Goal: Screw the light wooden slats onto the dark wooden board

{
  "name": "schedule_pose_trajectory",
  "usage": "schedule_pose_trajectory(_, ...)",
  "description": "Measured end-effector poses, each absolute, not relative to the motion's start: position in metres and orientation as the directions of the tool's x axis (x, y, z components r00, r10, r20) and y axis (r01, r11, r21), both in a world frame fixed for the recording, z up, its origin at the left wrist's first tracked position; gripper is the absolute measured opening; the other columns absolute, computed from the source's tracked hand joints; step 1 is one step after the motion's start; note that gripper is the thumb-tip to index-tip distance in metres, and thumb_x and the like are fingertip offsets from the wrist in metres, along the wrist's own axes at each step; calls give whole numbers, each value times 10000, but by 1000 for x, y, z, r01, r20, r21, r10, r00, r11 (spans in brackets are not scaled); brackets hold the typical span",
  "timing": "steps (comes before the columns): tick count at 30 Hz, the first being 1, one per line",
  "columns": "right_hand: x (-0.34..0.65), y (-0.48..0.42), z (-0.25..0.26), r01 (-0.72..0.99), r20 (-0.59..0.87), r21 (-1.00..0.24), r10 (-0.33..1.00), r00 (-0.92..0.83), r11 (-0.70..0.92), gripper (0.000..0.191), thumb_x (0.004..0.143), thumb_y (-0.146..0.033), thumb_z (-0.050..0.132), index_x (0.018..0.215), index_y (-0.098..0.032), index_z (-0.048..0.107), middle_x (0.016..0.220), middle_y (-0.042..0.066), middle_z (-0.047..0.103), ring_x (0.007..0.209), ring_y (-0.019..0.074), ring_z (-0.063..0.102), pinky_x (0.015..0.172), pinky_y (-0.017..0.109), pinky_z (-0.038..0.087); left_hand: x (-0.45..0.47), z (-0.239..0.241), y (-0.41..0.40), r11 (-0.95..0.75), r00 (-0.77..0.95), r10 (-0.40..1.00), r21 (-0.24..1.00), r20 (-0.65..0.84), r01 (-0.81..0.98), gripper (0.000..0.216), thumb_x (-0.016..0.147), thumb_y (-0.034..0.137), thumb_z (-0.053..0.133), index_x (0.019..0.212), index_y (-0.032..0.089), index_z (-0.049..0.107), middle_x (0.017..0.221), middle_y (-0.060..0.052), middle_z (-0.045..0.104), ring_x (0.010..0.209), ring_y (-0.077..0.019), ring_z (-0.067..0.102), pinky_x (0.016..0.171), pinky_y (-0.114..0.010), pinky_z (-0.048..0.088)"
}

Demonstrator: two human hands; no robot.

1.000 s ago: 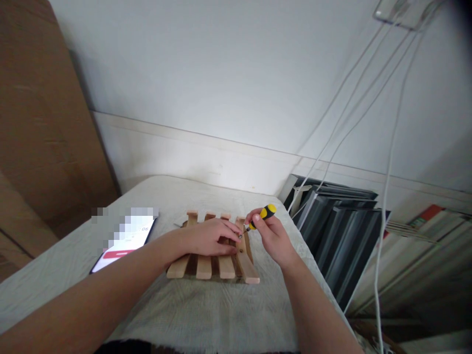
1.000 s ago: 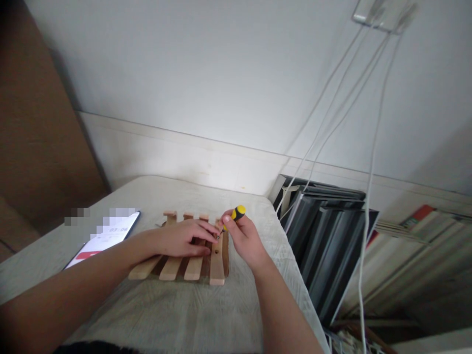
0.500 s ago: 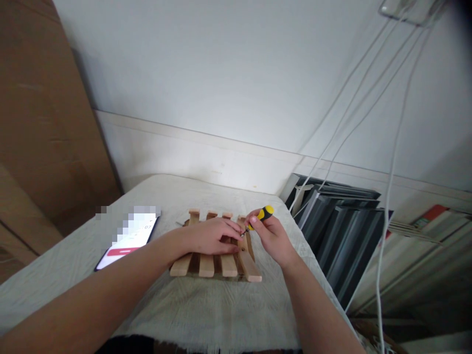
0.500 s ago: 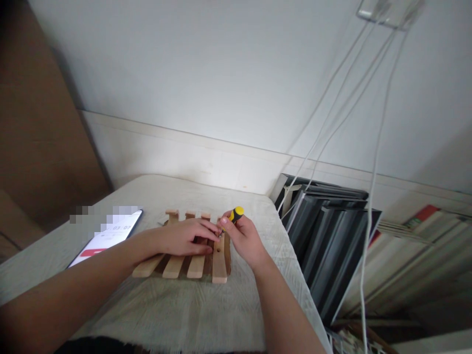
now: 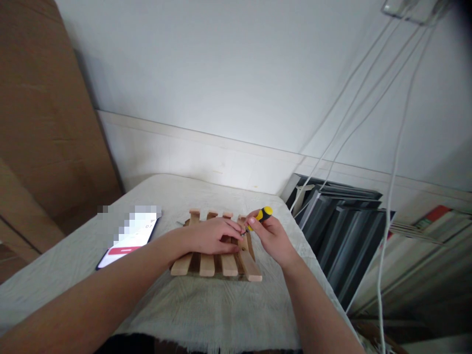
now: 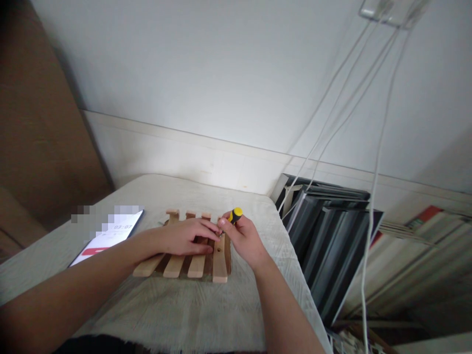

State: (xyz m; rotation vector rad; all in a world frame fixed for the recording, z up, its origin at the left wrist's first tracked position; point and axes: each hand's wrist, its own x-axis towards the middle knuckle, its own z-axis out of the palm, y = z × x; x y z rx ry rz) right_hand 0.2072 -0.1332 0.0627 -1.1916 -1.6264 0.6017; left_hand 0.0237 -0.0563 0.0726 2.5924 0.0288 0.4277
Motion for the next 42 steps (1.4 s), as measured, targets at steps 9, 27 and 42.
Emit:
schedule_pose_trajectory(9,205,-133,59,394,440,-820,897,-30,415,273,905,-472,468,888,-211,545,823,24,584,825,183,549,786,315,443,16,84,-55,-786,925,285,614,251,75,147,846,208,588,942,169,693,906,-46,674,791,-128,606,717,-232,452)
schedule_pose_trajectory(27,200,-131,62,510,478,-759,878,14,405,80,787,-175,545,859,-186,577,840,42,633,759,189,583,674,297,457,52,142,-72,-855,803,417,484,426,188,249,740,309,717,919,168,616,877,-27,641,739,-141,567,652,-253,439)
schedule_pose_trajectory(42,213,-131,59,595,521,-701,852,51,393,154,798,-332,633,792,-186,583,699,-6,553,608,135,439,567,269,371,53,129,-57,-841,721,436,530,539,113,264,692,285,759,864,139,623,836,-39,651,695,-128,577,629,-253,465)
